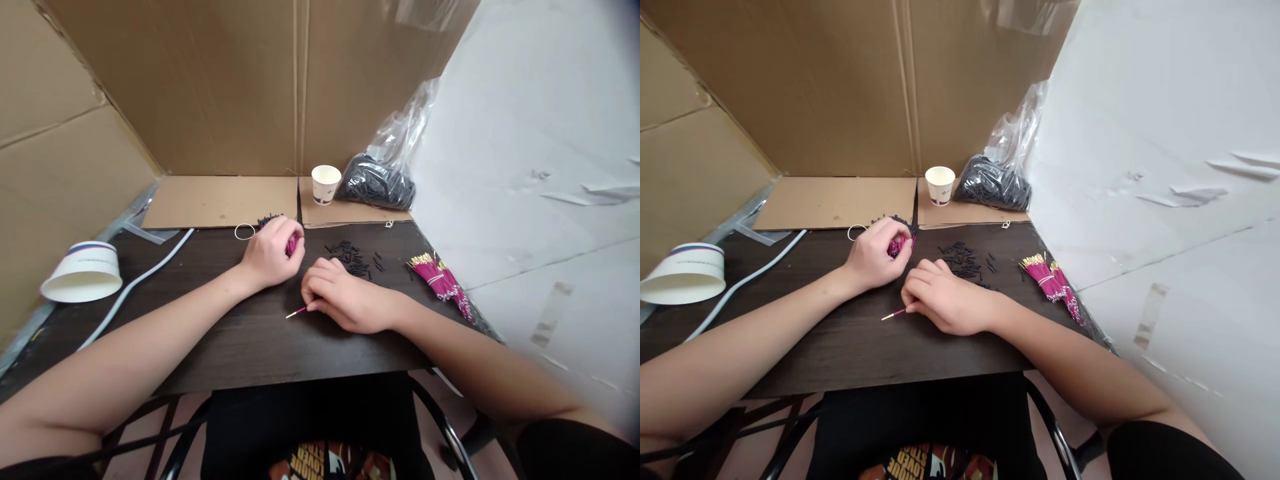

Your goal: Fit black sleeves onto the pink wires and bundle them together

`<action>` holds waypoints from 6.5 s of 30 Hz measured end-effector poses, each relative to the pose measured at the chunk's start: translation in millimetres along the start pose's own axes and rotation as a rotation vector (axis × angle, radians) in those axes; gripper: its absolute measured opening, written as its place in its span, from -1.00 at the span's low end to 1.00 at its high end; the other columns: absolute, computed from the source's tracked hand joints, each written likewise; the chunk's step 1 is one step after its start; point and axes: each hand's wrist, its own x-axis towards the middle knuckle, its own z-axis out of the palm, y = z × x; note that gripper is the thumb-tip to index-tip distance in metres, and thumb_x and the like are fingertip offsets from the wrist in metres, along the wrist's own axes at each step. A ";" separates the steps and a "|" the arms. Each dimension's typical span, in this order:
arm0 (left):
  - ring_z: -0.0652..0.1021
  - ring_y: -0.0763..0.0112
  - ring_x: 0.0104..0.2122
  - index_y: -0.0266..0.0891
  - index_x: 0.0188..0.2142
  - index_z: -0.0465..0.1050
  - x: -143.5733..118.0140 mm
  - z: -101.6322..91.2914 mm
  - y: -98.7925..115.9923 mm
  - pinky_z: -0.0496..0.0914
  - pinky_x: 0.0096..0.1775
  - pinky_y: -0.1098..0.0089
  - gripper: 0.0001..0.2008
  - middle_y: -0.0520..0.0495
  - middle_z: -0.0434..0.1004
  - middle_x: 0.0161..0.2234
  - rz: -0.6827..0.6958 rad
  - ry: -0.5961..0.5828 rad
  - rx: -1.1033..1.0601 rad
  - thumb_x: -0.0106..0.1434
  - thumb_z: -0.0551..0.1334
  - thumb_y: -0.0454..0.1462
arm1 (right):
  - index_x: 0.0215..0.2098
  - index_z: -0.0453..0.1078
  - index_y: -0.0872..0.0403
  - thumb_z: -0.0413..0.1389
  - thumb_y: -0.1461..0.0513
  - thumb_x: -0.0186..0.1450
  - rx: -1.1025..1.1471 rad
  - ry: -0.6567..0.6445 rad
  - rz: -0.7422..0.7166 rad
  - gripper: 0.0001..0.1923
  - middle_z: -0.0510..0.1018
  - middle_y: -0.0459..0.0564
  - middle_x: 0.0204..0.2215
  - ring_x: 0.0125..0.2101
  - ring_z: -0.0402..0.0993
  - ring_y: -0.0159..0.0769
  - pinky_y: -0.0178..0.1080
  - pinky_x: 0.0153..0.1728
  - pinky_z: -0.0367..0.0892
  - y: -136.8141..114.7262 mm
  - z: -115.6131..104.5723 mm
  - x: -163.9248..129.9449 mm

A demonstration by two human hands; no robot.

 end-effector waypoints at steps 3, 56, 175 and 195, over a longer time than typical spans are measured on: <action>0.60 0.16 -0.12 -0.22 -0.10 0.55 -6.0 6.5 4.1 0.56 -0.03 0.15 -0.85 -0.18 0.63 -0.17 0.202 -0.107 -0.135 0.53 0.18 -0.33 | -0.14 0.34 0.03 0.07 0.35 0.61 0.082 0.197 -0.027 -0.87 0.56 -0.01 -0.21 -0.18 0.44 -0.22 -0.11 -0.05 0.35 3.0 -9.2 -2.3; 0.45 -0.03 0.08 -0.19 -0.21 0.57 -12.6 8.3 22.2 0.39 0.18 -0.11 -0.87 -0.23 0.62 0.03 0.080 -0.395 -0.284 0.50 0.25 -0.29 | -0.21 0.54 0.06 0.14 0.26 0.50 -0.058 0.624 0.206 -0.86 0.56 -0.04 -0.37 -0.43 0.40 -0.30 -0.21 -0.35 0.33 61.0 -2.3 -4.0; 0.53 0.35 -0.44 -0.21 -0.27 0.72 -14.2 7.5 36.9 0.37 -0.36 0.33 -0.73 -0.08 0.71 -0.37 -0.311 -0.237 -0.647 0.49 0.35 -0.12 | -0.16 0.59 0.09 0.35 0.00 0.41 0.718 0.633 0.410 -0.69 0.68 -0.02 -0.32 -0.44 0.47 -0.38 -0.27 -0.38 0.44 55.1 4.6 5.5; 0.55 0.01 -0.43 -0.15 -0.54 0.30 5.9 -14.6 -6.0 0.38 -0.25 0.13 -0.73 -0.12 0.39 -0.56 -0.459 -0.139 0.280 0.23 0.32 -0.25 | -0.25 0.51 0.08 0.14 0.27 0.47 -0.152 0.416 0.244 -0.87 0.51 -0.09 -0.44 -0.40 0.41 -0.31 -0.22 -0.30 0.24 55.6 -5.0 -6.8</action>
